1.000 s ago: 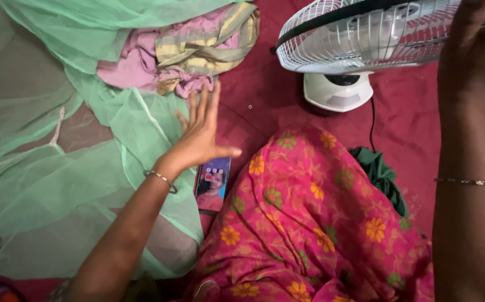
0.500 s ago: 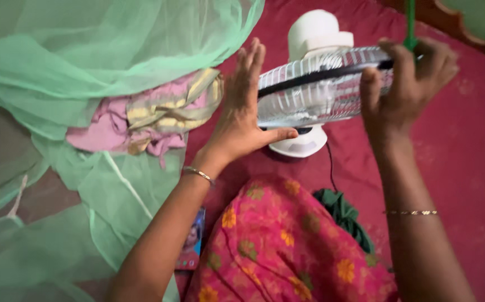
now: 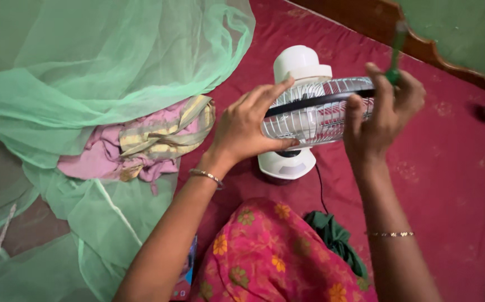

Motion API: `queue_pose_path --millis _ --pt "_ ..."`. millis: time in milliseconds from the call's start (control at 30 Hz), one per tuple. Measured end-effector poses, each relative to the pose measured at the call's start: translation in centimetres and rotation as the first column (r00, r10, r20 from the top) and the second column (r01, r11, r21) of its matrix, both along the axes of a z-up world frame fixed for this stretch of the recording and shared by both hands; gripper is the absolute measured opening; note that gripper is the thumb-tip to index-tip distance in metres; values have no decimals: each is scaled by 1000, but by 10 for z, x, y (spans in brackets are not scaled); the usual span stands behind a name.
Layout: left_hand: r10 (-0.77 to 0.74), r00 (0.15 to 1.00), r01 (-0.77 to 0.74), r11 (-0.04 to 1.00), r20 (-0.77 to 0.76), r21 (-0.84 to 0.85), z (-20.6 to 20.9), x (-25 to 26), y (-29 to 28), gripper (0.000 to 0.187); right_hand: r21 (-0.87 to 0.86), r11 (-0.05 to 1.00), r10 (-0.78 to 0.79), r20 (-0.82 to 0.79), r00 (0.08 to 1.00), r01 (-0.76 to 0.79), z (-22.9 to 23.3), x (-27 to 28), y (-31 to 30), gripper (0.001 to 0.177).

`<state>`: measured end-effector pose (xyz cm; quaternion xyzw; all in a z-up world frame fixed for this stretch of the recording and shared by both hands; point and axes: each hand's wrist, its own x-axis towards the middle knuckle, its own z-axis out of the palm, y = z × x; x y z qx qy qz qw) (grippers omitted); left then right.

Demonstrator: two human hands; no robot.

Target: The person removes the front grille of a white table fan, then uses a green screwdriver to loosen a screw on the fan's neck. They reattach the front grille and adjust the fan head, completing the reassembly.

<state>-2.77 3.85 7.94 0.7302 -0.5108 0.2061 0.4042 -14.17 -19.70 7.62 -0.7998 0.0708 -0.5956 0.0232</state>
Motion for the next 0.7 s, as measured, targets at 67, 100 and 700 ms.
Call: queue_pose_path --millis 67,100,700 --pt "-4 1000 4 1000 11 2 3 -3 2 102 137 988 58 130 990 -76 -9 -2 -7 68" --pt "-8 1000 8 1000 20 -3 4 -3 2 102 222 964 98 213 972 -146 -18 -8 -11 69" --pt "45 999 -45 999 -18 1 15 -3 -5 99 905 -416 5 101 995 -90 -327 26 22 68"
